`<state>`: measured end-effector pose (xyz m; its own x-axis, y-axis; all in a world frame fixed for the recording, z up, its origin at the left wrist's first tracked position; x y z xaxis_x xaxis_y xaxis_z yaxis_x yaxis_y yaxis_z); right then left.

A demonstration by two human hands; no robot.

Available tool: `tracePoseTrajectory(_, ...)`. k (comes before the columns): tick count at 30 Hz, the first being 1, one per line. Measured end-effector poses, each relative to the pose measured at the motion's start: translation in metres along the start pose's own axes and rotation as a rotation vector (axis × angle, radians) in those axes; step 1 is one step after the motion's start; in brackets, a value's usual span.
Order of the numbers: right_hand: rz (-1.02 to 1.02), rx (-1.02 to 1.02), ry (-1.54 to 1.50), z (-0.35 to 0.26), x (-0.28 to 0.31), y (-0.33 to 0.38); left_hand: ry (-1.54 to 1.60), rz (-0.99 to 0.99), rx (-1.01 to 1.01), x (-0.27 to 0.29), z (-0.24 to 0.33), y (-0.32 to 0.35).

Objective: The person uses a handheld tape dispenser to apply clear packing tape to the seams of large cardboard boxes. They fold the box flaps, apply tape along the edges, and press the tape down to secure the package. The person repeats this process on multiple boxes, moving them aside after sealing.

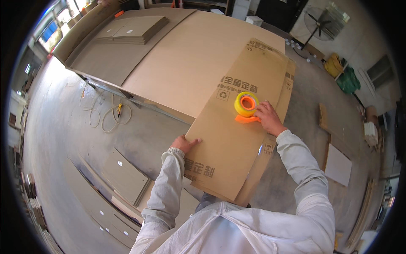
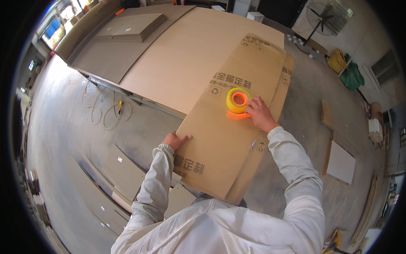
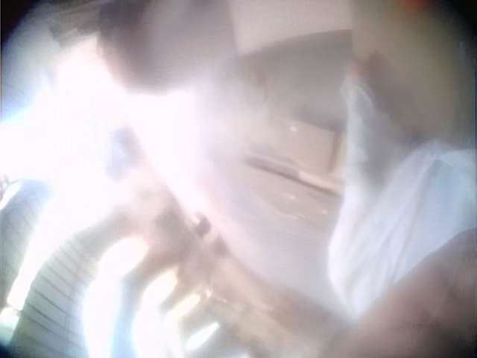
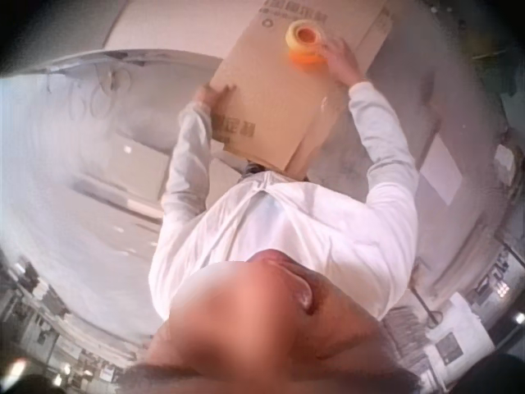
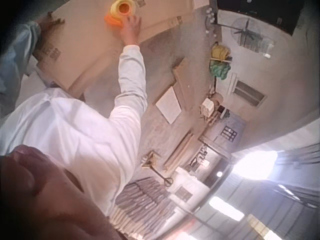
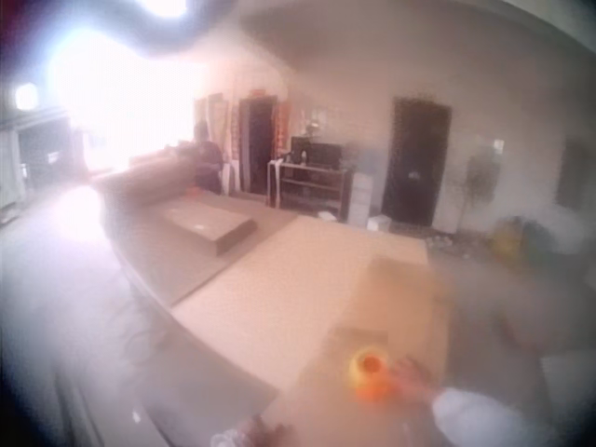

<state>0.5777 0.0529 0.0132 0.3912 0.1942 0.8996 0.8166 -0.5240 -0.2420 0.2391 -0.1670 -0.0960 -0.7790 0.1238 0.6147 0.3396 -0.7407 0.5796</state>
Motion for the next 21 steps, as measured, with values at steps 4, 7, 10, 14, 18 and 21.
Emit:
tracePoseTrajectory(4,0.353,-0.167,0.312,-0.04,-0.002,0.043,-0.01,-0.088,-0.067,0.004,-0.005,-0.011)
tracePoseTrajectory(7,0.605,-0.488,0.057,-0.071,-0.032,0.097,0.125,-0.244,-0.115,0.009,-0.01,-0.013)
tracePoseTrajectory(10,0.719,-0.951,0.006,-0.115,-0.082,0.182,0.303,-0.323,-0.099,0.006,-0.022,-0.015)
tracePoseTrajectory(14,0.843,-1.078,-1.446,-0.135,-0.151,0.242,0.54,-0.334,-0.045,-0.013,-0.039,-0.021)
tracePoseTrajectory(18,0.872,-1.019,-1.418,-0.119,-0.154,0.259,0.479,-0.301,-0.08,-0.027,-0.044,-0.017)
tracePoseTrajectory(21,0.846,-0.97,-1.399,-0.105,-0.141,0.267,0.407,-0.262,-0.107,-0.029,-0.041,-0.009)
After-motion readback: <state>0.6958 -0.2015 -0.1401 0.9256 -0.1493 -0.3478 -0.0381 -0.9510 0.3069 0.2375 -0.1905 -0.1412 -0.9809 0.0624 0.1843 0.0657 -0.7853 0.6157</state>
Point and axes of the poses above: each hand's wrist, its own y-axis away from the middle knuckle, its own x-axis out of the back of the hand, z = x × y, the point moved 3 cm from there along -y, towards the middle knuckle, and after that the axes turned 12 degrees about -y, right-handed, at the moved point
